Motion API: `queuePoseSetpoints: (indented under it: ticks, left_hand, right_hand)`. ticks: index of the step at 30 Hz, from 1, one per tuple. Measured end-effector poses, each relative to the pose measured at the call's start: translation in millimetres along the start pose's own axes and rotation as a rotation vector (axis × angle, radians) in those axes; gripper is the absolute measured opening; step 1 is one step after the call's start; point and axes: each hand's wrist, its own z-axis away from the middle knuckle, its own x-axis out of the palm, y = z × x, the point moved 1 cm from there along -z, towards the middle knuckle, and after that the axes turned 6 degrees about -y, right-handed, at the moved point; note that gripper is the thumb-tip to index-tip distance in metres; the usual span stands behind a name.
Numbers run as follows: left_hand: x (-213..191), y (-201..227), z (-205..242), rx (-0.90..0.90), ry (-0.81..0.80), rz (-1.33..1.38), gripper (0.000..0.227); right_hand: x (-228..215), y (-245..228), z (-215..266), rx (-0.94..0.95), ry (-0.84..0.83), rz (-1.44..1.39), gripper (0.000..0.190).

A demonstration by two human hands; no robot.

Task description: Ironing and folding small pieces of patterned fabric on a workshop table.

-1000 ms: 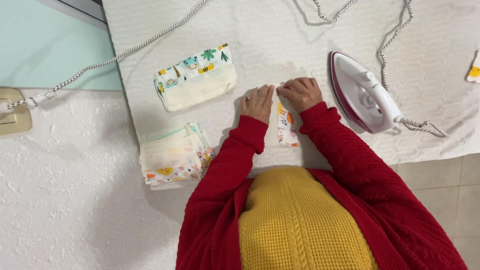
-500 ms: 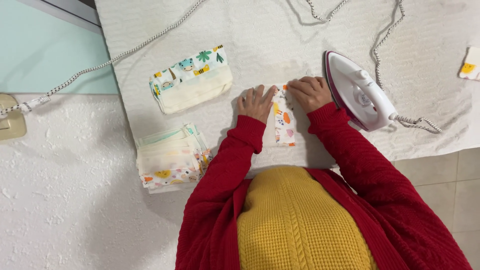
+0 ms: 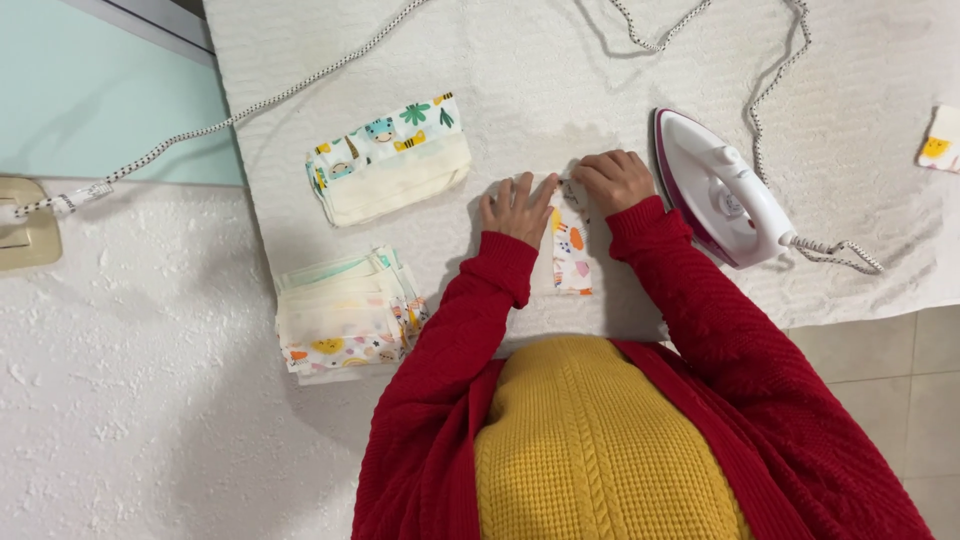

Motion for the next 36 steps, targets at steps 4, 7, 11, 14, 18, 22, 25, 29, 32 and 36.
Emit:
queuePoseSetpoints:
  ticks: [4, 7, 11, 14, 18, 22, 25, 29, 32, 36]
  left_hand:
    - [-3, 1, -1, 0.005, 0.024, -0.01, 0.061]
    - [-1, 2, 0, 0.001, 0.036, 0.007, 0.059]
    - [6, 5, -3, -0.001, -0.007, 0.005, 0.058]
    - [8, 10, -5, -0.012, -0.058, -0.02, 0.059]
    - [12, 12, -6, -0.047, -0.114, -0.066, 0.064]
    - [15, 14, -6, -0.049, -0.143, -0.038, 0.064]
    - [13, 16, -4, -0.079, -0.174, -0.019, 0.067]
    - [9, 17, -6, -0.09, -0.148, -0.037, 0.066]
    - [10, 17, -7, -0.107, -0.147, -0.016, 0.067]
    - [17, 17, -7, -0.1, -0.223, 0.022, 0.065]
  right_hand:
    - [9, 5, 6, 0.0, 0.02, 0.006, 0.019]
    - [9, 6, 8, -0.002, 0.012, 0.001, 0.021]
    - [-23, -7, 0, -0.015, -0.051, 0.055, 0.027]
    - [-37, -10, 6, -0.012, -0.072, 0.124, 0.033]
    - [-39, 34, 39, 0.158, -0.072, 0.064, 0.017]
    - [-148, 38, 17, 0.274, -0.093, 0.325, 0.045]
    - [-133, 88, 48, 0.547, -0.32, 0.149, 0.056]
    - [-123, 109, 48, 0.991, -0.795, -0.29, 0.066]
    - [-125, 85, 28, 0.922, -0.957, -0.28, 0.073]
    - [-126, 41, -1, 0.63, -1.14, -0.029, 0.084]
